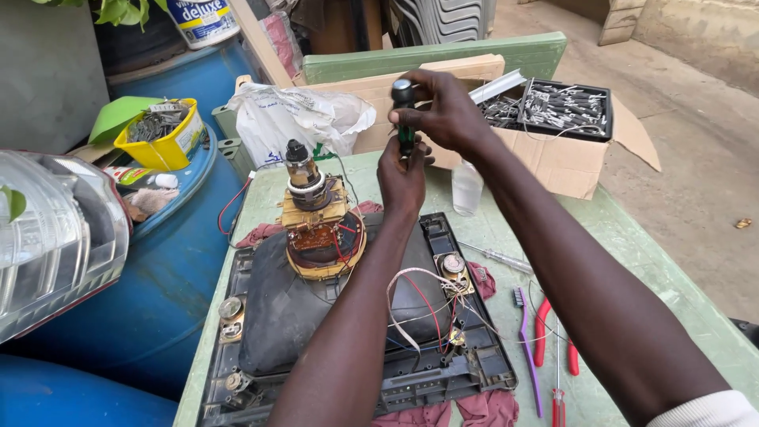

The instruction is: Using a screwdriver to disassemble or repair the internal components of a CRT monitor.

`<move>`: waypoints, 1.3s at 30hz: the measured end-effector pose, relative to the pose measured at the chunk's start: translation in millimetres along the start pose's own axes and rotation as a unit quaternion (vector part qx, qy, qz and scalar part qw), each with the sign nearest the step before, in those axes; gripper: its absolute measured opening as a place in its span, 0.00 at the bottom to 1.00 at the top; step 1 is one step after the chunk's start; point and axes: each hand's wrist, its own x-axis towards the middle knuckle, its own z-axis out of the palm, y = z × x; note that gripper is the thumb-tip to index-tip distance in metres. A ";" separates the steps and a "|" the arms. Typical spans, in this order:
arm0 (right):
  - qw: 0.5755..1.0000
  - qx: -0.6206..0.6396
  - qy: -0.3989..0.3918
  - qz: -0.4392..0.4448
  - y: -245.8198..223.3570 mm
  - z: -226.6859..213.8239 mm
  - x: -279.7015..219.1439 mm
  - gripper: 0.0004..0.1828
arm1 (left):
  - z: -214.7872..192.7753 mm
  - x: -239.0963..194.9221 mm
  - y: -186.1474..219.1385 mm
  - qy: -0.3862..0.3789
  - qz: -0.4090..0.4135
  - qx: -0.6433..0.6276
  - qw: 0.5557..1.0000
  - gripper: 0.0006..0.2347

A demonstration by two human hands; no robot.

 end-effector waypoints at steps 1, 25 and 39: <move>0.977 -0.159 0.137 -0.026 5.6 6.6 1.8 0.20 | -0.1 -1.8 1.5 -0.012 0.002 0.003 1.000 0.06; 0.974 -0.203 0.009 -0.098 3.5 18.3 5.8 0.22 | -2.5 -10.5 6.9 0.034 0.030 0.079 0.996 0.08; 0.959 -0.280 0.016 -0.035 11.7 20.3 10.3 0.24 | -3.0 -10.8 4.6 0.045 -0.025 0.128 0.990 0.03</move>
